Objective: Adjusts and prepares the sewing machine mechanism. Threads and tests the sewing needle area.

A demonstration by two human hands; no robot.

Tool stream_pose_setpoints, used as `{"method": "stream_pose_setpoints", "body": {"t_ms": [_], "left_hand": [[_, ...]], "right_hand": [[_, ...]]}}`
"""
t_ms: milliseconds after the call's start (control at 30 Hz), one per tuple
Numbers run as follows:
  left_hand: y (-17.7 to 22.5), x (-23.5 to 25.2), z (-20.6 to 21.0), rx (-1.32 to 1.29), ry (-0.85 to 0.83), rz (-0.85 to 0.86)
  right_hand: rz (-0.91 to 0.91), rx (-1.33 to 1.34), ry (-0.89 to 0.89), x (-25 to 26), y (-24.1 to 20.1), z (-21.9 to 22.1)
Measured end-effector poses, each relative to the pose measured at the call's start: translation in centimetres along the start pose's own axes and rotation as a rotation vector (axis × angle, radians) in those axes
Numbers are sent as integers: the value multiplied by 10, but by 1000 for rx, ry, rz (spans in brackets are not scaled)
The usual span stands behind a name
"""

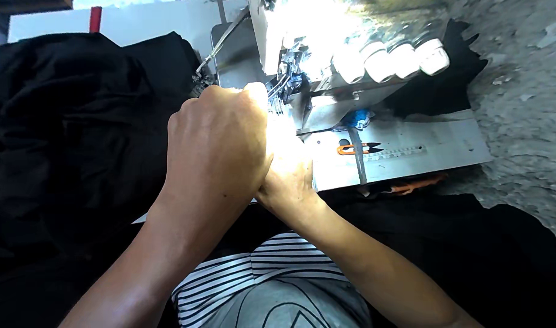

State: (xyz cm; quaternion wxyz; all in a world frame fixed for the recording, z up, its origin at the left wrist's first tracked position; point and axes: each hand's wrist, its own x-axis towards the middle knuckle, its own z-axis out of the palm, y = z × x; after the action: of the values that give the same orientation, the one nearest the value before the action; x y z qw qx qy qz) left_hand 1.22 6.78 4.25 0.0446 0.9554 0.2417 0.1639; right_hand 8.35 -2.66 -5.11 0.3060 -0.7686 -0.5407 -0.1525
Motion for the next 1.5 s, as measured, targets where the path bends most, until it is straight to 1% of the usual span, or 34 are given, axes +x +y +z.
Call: {"method": "stream_pose_setpoints", "body": {"t_ms": [200,333,500,633,800,1033,1200,1333,1400,1500], "left_hand": [[6,2,-4,22,-25,10],[11,4,-6,32,-44,14],[15,2,-5,35,-44,24],[18,1,-4,17,-30,50],[21,3,-6,-28,-49,22],[24,3,-6,-12,-42,24],[23,6,0,-36,-17,-4],[17,5,1,8,-19,-12],[13,5,-2,64,-23,-15],[6,8,-7,112,-39,-57]], "right_hand": [[10,27,33,0,1,1],[55,29,-5,3,-1,-3],[105,-39,-43,7,-3,-6],[156,43,-72,7,-2,-10],[157,57,-97,6,0,-11],[169,58,-107,7,1,-12],[115,139,1,2,5,-7],[130,60,-65,4,3,-7],[99,-7,-123,6,2,-7],[46,-61,-150,10,2,-7]]}}
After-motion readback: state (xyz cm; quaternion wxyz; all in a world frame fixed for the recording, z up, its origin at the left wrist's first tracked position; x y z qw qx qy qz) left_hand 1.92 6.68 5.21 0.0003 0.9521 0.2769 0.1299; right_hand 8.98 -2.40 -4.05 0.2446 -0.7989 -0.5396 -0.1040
